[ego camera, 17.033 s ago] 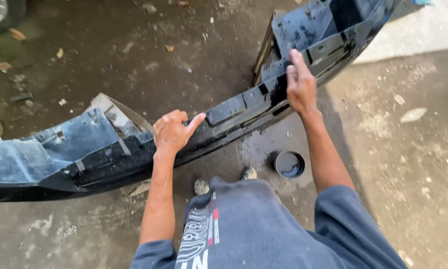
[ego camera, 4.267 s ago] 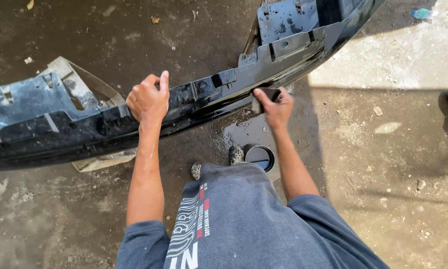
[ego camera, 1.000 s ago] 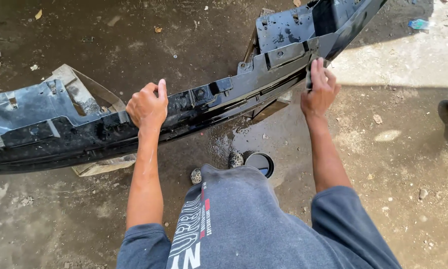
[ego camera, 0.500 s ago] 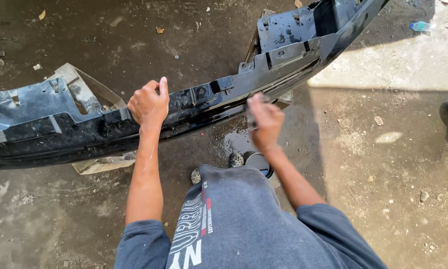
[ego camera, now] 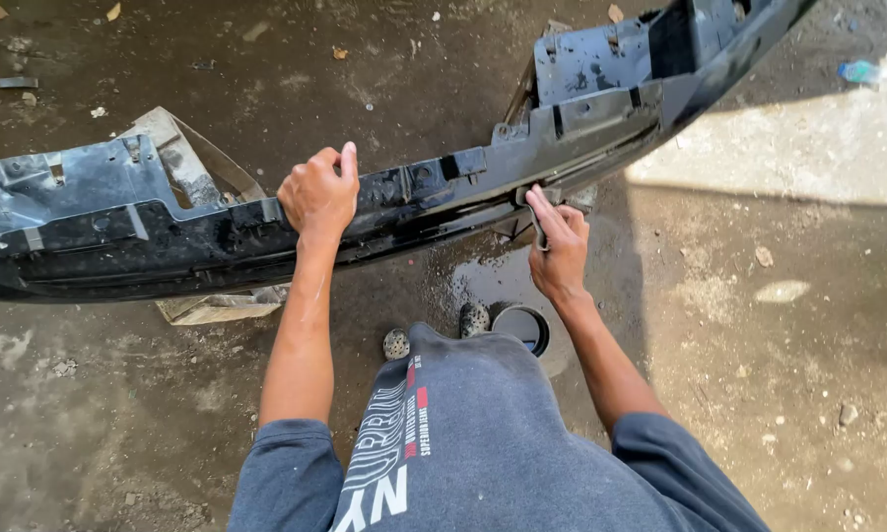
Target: The person scrubs a black car bumper with a sponge, repeatedly dipping it into a bucket of water. They wipe down the surface of the bumper, focusing on different sections and rinsing the sponge as needed.
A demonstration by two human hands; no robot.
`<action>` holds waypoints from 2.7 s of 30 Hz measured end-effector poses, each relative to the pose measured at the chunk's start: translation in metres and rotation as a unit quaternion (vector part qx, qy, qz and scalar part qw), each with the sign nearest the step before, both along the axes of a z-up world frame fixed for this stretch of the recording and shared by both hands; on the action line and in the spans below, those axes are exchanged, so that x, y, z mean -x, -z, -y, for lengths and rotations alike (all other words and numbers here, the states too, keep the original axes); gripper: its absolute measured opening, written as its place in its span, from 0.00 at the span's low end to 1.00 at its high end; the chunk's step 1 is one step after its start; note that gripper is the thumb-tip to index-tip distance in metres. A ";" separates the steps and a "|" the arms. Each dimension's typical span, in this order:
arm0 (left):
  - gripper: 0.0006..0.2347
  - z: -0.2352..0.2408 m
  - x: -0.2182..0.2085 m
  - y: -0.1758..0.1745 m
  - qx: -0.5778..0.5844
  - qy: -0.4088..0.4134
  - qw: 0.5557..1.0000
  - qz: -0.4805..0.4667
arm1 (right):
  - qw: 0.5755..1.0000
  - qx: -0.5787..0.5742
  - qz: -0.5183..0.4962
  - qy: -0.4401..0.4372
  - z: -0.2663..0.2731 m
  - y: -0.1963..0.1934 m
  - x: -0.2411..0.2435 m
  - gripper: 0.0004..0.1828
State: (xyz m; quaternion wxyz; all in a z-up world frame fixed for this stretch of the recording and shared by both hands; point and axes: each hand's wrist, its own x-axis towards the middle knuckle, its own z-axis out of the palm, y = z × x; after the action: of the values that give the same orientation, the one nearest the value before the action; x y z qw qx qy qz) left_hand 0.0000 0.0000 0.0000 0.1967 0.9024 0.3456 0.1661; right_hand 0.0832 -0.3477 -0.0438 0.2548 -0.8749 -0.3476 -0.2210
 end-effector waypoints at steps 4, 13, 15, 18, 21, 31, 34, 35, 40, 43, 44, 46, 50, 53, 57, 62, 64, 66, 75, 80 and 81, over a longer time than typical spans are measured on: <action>0.17 0.000 0.003 0.003 -0.021 -0.009 0.999 0.034 | 0.978 -0.088 -0.191 0.020 -0.003 -0.010 -0.012 0.28; 0.17 0.001 0.003 0.002 -0.029 0.004 0.998 0.050 | 0.960 0.218 -0.047 -0.172 -0.064 -0.010 0.029 0.44; 0.17 0.000 0.001 0.001 -0.017 0.003 0.999 0.047 | 0.984 0.126 0.027 -0.124 -0.030 -0.016 -0.011 0.33; 0.18 0.002 0.001 0.001 -0.008 -0.003 0.999 0.036 | 0.995 0.084 -0.031 0.046 -0.028 -0.002 -0.012 0.35; 0.19 0.005 0.001 -0.007 -0.045 -0.004 0.999 0.010 | 1.000 0.020 0.001 0.013 -0.078 -0.015 0.035 0.33; 0.16 0.000 -0.004 0.010 -0.047 0.001 0.999 0.024 | 0.996 0.026 -0.025 0.080 -0.055 -0.033 -0.007 0.33; 0.16 -0.001 -0.003 0.013 -0.044 0.006 0.999 0.024 | 0.980 0.160 -0.119 0.023 -0.023 -0.037 -0.030 0.32; 0.16 0.000 -0.005 0.012 -0.036 -0.003 0.999 0.011 | 0.985 0.113 -0.107 0.071 0.006 -0.025 -0.067 0.32; 0.16 0.007 -0.010 0.013 -0.028 -0.010 1.000 0.000 | 0.979 0.038 -0.093 0.177 0.031 -0.014 -0.103 0.34; 0.17 0.001 -0.009 0.006 -0.065 -0.030 0.997 -0.012 | 0.996 -0.003 -0.074 0.054 -0.002 -0.022 -0.057 0.36; 0.17 -0.001 -0.010 0.006 -0.052 -0.027 0.998 -0.002 | 0.994 0.045 -0.073 0.065 0.002 -0.026 -0.063 0.36; 0.17 0.004 -0.006 0.006 -0.035 -0.034 0.999 -0.002 | 0.990 0.098 -0.080 0.065 0.031 -0.028 -0.087 0.36; 0.17 0.003 -0.002 0.005 -0.027 -0.041 0.999 -0.001 | 0.989 0.009 -0.071 0.131 0.049 -0.007 -0.127 0.34; 0.16 0.006 -0.012 0.005 -0.014 -0.043 0.999 0.023 | 0.997 -0.001 -0.053 0.059 0.020 -0.003 -0.083 0.35; 0.14 0.009 -0.008 0.007 -0.027 -0.043 0.999 0.021 | 0.997 0.067 -0.032 0.026 0.057 -0.005 -0.103 0.27; 0.14 0.008 -0.009 0.009 -0.067 -0.042 0.996 0.042 | 0.998 -0.024 -0.047 0.025 0.039 -0.003 -0.103 0.26; 0.13 0.012 -0.009 0.011 -0.087 -0.032 0.994 0.060 | 0.996 -0.080 -0.040 -0.025 0.008 -0.005 -0.055 0.24; 0.13 0.013 -0.014 0.003 -0.044 -0.052 0.996 0.061 | 0.962 0.027 -0.079 -0.262 -0.027 -0.023 -0.015 0.38; 0.13 0.013 -0.009 0.011 -0.055 -0.046 0.996 0.061 | 0.998 -0.060 -0.003 0.010 0.039 0.000 -0.106 0.31; 0.13 0.012 -0.010 0.006 -0.044 -0.038 0.997 0.047 | 0.985 0.002 -0.050 -0.166 -0.014 -0.013 -0.038 0.37; 0.13 0.008 -0.012 0.005 -0.049 -0.035 0.997 0.055 | 0.982 0.054 -0.025 -0.179 -0.008 -0.014 -0.051 0.38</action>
State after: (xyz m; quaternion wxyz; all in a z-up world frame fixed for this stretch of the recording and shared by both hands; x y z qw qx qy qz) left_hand 0.0117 -0.0079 -0.0051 0.1648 0.8876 0.3572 0.2395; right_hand 0.1343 -0.3400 -0.0295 0.2511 -0.8161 -0.5039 -0.1302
